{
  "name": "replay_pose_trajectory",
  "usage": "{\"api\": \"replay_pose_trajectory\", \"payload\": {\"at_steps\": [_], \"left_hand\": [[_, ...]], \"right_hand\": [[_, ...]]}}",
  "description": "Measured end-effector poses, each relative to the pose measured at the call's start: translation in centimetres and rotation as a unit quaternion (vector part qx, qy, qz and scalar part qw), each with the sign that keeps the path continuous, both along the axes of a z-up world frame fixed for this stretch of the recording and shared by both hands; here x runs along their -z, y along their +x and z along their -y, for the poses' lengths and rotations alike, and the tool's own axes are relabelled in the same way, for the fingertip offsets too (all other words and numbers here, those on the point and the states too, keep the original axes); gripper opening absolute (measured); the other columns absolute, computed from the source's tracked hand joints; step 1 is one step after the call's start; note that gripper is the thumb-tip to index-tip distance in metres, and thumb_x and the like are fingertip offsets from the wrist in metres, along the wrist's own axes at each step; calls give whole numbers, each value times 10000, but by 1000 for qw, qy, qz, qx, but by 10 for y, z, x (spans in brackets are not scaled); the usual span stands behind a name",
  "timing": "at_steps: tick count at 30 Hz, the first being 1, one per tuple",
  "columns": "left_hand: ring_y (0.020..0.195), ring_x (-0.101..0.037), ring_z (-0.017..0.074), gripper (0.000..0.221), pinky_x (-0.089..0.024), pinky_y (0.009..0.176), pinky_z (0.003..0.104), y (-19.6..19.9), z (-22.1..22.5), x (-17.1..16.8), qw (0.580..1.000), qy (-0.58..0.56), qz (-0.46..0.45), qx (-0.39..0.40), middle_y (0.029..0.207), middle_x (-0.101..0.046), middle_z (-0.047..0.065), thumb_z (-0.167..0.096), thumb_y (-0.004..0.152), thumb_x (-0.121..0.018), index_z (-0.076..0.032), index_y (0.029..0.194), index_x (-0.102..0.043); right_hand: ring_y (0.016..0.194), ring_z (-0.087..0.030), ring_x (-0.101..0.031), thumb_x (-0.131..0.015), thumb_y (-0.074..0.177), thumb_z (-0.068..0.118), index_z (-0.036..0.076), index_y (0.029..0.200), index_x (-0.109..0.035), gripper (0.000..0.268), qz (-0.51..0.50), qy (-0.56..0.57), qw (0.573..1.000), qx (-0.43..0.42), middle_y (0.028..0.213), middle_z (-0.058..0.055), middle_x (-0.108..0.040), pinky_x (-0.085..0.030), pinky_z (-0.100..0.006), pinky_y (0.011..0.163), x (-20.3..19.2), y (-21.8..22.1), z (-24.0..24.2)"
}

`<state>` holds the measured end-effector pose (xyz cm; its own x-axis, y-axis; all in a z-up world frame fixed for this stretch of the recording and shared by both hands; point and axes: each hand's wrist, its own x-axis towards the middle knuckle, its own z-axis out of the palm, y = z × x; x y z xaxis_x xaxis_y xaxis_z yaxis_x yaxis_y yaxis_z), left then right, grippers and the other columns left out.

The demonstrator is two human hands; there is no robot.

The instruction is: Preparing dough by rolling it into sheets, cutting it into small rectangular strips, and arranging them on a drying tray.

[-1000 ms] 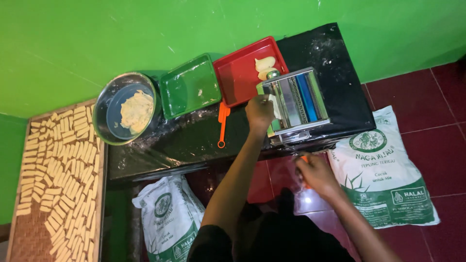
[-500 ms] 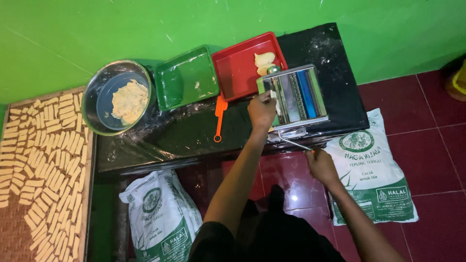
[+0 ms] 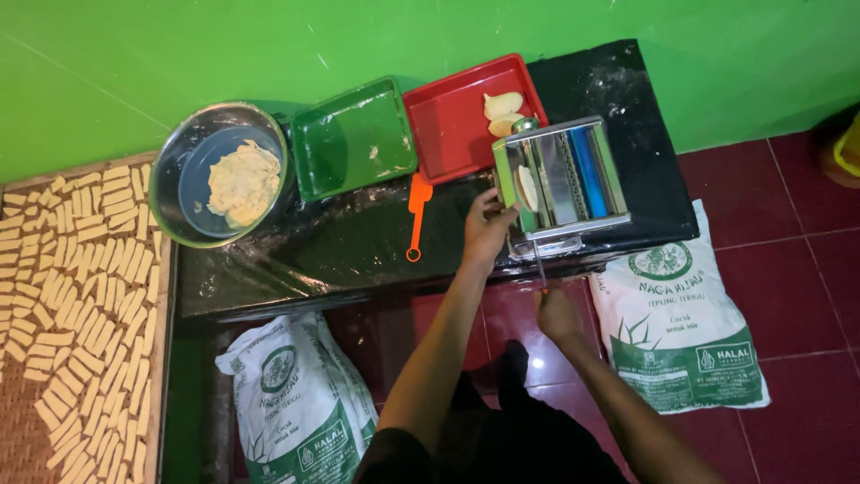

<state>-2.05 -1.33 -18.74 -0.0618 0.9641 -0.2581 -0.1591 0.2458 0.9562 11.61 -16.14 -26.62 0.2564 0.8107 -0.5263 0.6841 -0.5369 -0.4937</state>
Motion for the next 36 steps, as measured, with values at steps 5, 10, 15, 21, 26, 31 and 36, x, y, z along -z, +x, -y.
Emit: {"api": "replay_pose_trajectory", "payload": {"at_steps": [5,10,15,21,26,31,36], "left_hand": [[1132,-596,307,640,-525,964,461,0,15,-9,993,-4,81,82,1226,-629,244,-270,945,-782,14,1458,-528],[1143,-588,307,580,-527,967,469,-2,8,15,989,15,97,110,1252,-612,228,-262,970,-763,-20,1448,-539],[841,-622,190,629,-577,621,297,-6,3,17,978,44,163,119,1017,-607,133,-191,955,-777,32,1458,-473],[1003,-646,281,677,-586,825,423,-4,-4,27,985,44,111,123,1132,-671,198,-135,832,-842,-5,1431,-555],[1013,-653,274,660,-578,848,426,-5,-4,29,987,51,90,126,1125,-693,194,-156,811,-850,-23,1403,-589],[1107,-627,307,605,-538,956,464,-5,-1,10,989,62,64,118,1165,-681,217,-146,807,-827,3,1353,-612],[1153,-629,301,608,-520,996,476,-2,-3,17,990,65,54,116,1197,-686,210,-152,809,-829,-14,1359,-610]], "right_hand": [[958,-411,-731,-488,976,408,0,944,-775,499,-64,11,998,2,887,-245,-757,-542,-533,942,42,-33,-3],[849,-401,-765,-488,969,388,-7,976,-723,459,-126,2,992,28,817,-247,-742,-591,-504,795,-50,-86,8],[479,-269,-716,-467,970,203,-41,836,-665,343,-246,-4,969,5,540,-199,-667,-585,-354,434,-85,-95,7],[636,-364,-707,-588,993,358,-84,947,-690,456,-270,27,961,53,685,-277,-676,-506,-522,554,-139,-104,16],[424,-246,-591,-564,988,253,-33,817,-639,341,-375,44,914,151,577,-139,-543,-537,-385,373,-159,-87,22],[331,-182,-490,-562,941,173,24,693,-581,290,-386,77,895,208,496,-47,-426,-468,-341,307,-207,-60,22],[295,-218,-484,-584,926,147,-29,743,-580,253,-340,107,914,195,501,-82,-440,-393,-337,260,-210,-29,26]]}}
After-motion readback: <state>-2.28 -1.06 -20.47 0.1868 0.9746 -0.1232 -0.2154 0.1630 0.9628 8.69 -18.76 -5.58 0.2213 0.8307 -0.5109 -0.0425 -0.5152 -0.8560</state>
